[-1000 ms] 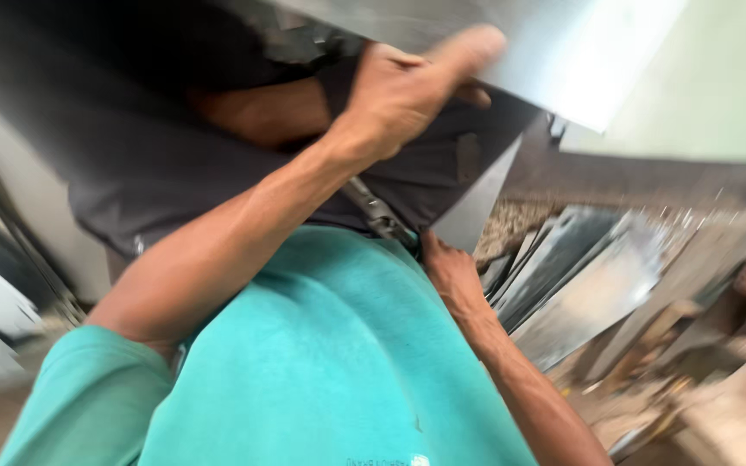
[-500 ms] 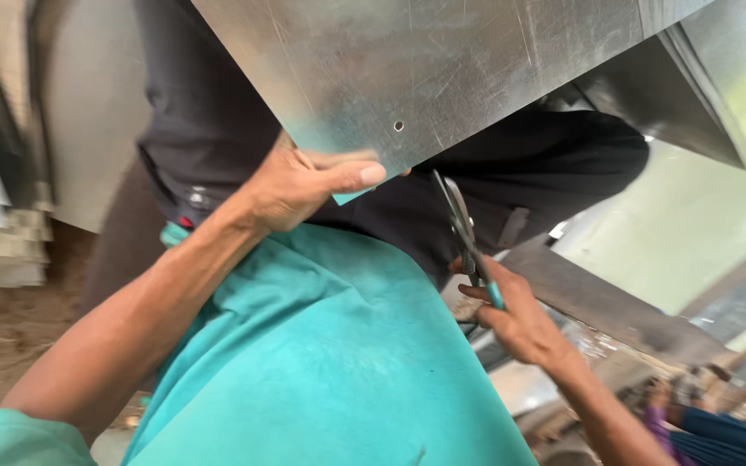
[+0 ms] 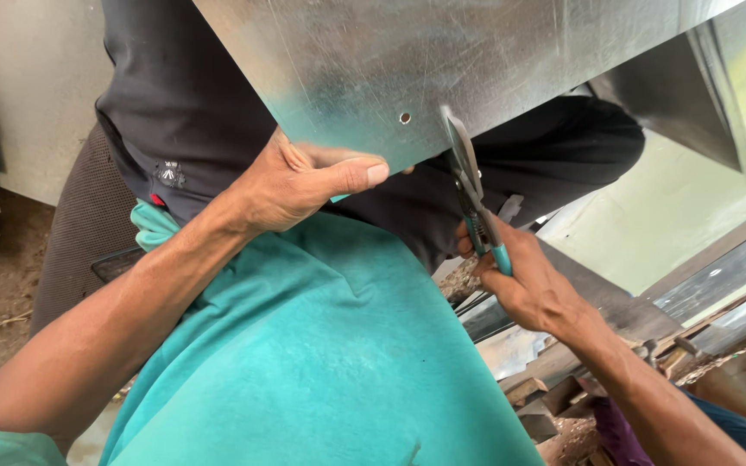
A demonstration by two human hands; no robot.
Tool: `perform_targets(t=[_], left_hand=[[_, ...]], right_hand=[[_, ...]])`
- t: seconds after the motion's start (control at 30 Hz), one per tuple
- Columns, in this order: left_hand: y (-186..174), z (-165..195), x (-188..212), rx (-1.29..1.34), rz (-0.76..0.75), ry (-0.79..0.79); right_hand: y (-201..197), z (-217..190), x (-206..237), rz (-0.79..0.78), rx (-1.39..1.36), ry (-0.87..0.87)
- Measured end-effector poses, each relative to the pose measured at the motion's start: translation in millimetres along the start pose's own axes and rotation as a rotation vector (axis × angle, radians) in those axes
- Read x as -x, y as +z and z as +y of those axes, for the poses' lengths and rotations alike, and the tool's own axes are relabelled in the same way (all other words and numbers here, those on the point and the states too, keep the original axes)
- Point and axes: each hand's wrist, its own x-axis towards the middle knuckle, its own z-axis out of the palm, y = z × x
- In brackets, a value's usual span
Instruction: The person sits on the floor and uses tin snips to trim the edges of a large metal sheet. They repeatedly cut small sections along the edge, remove the cut pieces, and adjust the sheet's position to continue trimming.
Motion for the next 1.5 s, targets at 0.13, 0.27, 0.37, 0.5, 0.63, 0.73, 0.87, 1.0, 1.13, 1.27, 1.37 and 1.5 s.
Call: perform_targets(t=[0.13,0.27,0.37,0.5,0.63,0.73,0.87,1.0,1.13,1.27,1.37,1.5], left_hand=[[-4,21,-2,-0.027,0.112,-0.083],[-23,76,-4,-0.286,0.047,-0.070],[-16,96,-18,-0.121,-0.005,-0.226],[60,51,-80,-0.142,-0.017,-0.292],[145,-3,-136,-0.222,-0.067,-0.247],[172,-19,-150,-0.593,-0.046,-0.244],[171,-26,-147,-0.444,-0.179,-0.152],[165,-30,-142,-0.458,-0.146,-0.145],[165,-28,-141,-0.434,-0.133,-0.246],[167,-23,-141,-0.559,-0.028,-0.336],[167,-21,-139,-0.564,-0.049,-0.342],[166,-18,-135,-0.497,-0.041,-0.377]], right_hand=[[0,14,-6,0.037,0.091,-0.005],[-3,37,-17,0.084,0.112,0.045],[-8,54,-10,0.016,-0.095,0.022],[14,71,22,0.122,-0.609,0.049],[75,80,34,0.378,-1.036,0.024],[108,79,18,0.468,-1.187,-0.061],[123,72,-2,0.587,-1.255,-0.124],[123,67,-8,0.622,-1.264,-0.076],[124,68,-20,0.647,-1.242,0.016],[119,67,-30,0.776,-1.196,-0.006],[109,65,-27,0.770,-1.196,0.019],[97,63,-23,0.779,-1.250,0.037]])
